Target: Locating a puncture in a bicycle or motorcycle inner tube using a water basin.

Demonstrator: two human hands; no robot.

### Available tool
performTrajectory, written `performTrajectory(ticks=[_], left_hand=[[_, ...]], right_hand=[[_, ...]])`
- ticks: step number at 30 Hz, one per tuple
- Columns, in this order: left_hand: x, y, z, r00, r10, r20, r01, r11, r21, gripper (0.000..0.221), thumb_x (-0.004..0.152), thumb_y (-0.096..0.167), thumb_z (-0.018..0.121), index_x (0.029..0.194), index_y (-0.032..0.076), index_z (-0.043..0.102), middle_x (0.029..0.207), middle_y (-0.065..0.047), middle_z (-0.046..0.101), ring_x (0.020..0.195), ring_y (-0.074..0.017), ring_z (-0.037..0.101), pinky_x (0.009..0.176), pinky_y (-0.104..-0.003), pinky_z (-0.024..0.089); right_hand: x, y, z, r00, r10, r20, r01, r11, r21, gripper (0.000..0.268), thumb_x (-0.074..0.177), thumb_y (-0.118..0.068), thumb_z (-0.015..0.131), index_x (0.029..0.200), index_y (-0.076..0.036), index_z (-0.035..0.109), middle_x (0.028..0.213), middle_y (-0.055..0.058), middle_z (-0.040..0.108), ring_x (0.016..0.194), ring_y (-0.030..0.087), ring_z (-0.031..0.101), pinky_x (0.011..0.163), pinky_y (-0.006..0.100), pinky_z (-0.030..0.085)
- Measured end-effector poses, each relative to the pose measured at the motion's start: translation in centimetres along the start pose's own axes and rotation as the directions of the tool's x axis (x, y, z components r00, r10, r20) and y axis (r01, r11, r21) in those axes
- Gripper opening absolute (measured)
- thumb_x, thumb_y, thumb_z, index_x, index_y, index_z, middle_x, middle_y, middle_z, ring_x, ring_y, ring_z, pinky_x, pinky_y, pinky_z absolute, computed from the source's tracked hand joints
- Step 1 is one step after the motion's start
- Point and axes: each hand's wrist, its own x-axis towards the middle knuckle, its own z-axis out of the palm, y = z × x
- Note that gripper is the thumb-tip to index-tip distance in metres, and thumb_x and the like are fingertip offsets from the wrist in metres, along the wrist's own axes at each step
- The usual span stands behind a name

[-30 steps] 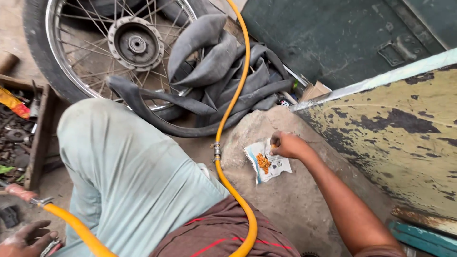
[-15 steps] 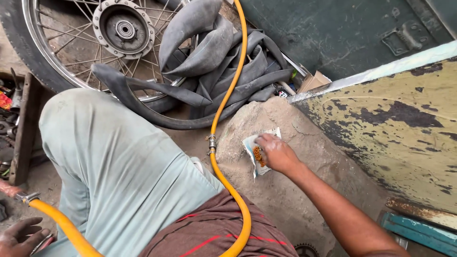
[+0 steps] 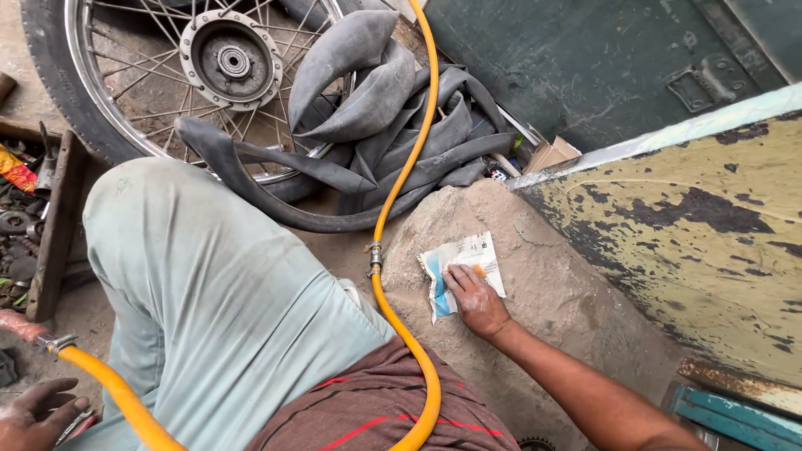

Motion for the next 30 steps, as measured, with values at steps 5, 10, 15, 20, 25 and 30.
performTrajectory(ticks=[5,10,15,20,25,30], left_hand=[[0.4,0.4,0.4,1.000,0.005,-0.018,-0.004,0.999,0.048,0.065,0.082,0.019,0.087,0.139,-0.005,0.066,0.103,-0.029,0.080,0.102,-0.0373,0.077,0.098,-0.048,0.059],[-0.3,2.7,-0.5,0.998,-0.070,-0.007,0.070,0.988,0.140,0.070,0.082,0.020,0.089,0.143,-0.003,0.065,0.110,-0.030,0.079,0.110,-0.0385,0.076,0.101,-0.049,0.058],[-0.3,2.8,-0.8,0.994,-0.102,0.033,0.097,0.987,0.128,0.073,0.080,0.022,0.089,0.145,-0.001,0.064,0.119,-0.031,0.078,0.115,-0.0396,0.074,0.104,-0.051,0.057],[-2.7,6.0,-1.9,0.997,-0.065,0.046,0.051,0.964,0.260,0.072,0.082,0.033,0.084,0.145,0.005,0.066,0.117,-0.023,0.082,0.112,-0.0324,0.077,0.103,-0.043,0.058],[-2.9,7.2,-2.9,0.994,-0.067,0.083,0.030,0.923,0.384,0.069,0.083,0.042,0.081,0.142,0.009,0.067,0.114,-0.016,0.081,0.110,-0.0273,0.080,0.102,-0.039,0.059],[-5.6,11.9,-3.4,0.992,-0.083,0.092,0.040,0.919,0.393,0.063,0.085,0.041,0.079,0.139,0.011,0.068,0.111,-0.017,0.080,0.106,-0.0285,0.079,0.098,-0.040,0.061]], right_hand=[[0.7,0.8,-0.4,0.998,0.036,0.048,-0.038,0.998,0.043,0.039,0.083,0.002,0.062,0.122,-0.001,0.068,0.125,0.018,0.067,0.118,0.034,0.063,0.097,0.040,0.055],[1.9,1.2,-1.8,0.972,0.218,0.086,-0.233,0.944,0.232,0.024,0.088,-0.007,0.067,0.110,-0.009,0.077,0.120,0.011,0.073,0.108,0.027,0.071,0.094,0.037,0.058],[2.7,2.4,-2.9,0.823,0.486,0.294,-0.568,0.699,0.434,0.019,0.092,-0.014,0.069,0.108,-0.014,0.079,0.116,0.005,0.077,0.102,0.016,0.074,0.093,0.031,0.059],[2.0,7.3,0.0,0.683,0.443,0.580,-0.609,-0.092,0.788,0.025,0.089,-0.006,0.074,0.113,-0.001,0.075,0.108,0.015,0.076,0.094,0.022,0.072,0.087,0.035,0.059],[1.6,6.8,-1.8,0.742,0.198,0.640,-0.458,-0.547,0.700,0.022,0.092,-0.004,0.067,0.114,-0.002,0.066,0.108,0.011,0.070,0.099,0.020,0.069,0.087,0.033,0.058],[2.4,6.9,1.3,0.851,-0.022,0.525,-0.371,-0.733,0.570,0.016,0.107,-0.015,0.057,0.114,-0.003,0.063,0.104,0.011,0.066,0.093,0.021,0.064,0.077,0.033,0.054]])
